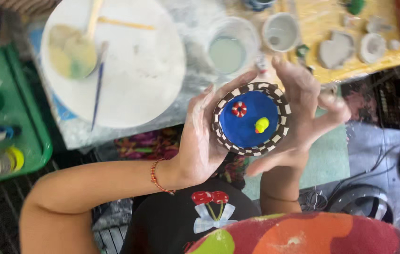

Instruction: The person applies glaze to the interior and rim of a small clay bowl using a brush and then adds decorative dots and lines to the inside of the bowl.

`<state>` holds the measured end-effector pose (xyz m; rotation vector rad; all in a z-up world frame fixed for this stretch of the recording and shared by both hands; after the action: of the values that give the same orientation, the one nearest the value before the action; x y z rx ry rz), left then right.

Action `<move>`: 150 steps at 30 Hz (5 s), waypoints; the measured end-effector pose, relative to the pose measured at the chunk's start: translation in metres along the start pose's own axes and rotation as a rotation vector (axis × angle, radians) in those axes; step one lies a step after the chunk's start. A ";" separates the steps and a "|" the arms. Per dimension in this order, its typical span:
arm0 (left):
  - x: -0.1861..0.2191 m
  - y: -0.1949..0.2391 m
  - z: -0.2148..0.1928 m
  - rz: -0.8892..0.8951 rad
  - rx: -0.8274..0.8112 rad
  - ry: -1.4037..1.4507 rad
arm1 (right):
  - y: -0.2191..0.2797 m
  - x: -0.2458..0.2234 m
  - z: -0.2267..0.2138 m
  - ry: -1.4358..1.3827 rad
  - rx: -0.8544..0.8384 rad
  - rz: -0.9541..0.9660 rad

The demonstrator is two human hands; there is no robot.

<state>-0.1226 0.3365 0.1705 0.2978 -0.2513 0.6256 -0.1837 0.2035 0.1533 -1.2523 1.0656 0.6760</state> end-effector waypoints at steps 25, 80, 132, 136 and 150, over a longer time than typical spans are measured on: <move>0.036 0.107 -0.112 0.547 0.076 -0.490 | 0.008 0.059 0.148 -0.396 -0.273 0.353; 0.077 0.120 -0.165 0.571 0.435 -1.779 | 0.035 0.095 0.143 0.474 -0.339 0.069; 0.078 0.122 -0.161 0.553 0.624 -1.903 | 0.041 0.096 0.147 0.556 -0.347 0.099; 0.083 0.129 -0.146 0.693 0.563 -1.866 | 0.031 0.086 0.146 0.599 -0.318 -0.017; 0.119 0.149 -0.127 0.911 0.535 -1.805 | -0.001 0.041 0.162 0.563 -0.510 -0.056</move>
<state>-0.1016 0.5590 0.1204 1.2708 -2.0527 1.1659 -0.1240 0.3539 0.1114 -1.9842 1.3520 0.5825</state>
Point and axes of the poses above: each hand's wrist, its own y-axis away from the middle knuckle, its own z-axis out of the palm, x = y × z, the point moved 3 cm from there along -y, towards the middle knuckle, and after that the axes turned 8 degrees about -x, right-handed, at the moved point
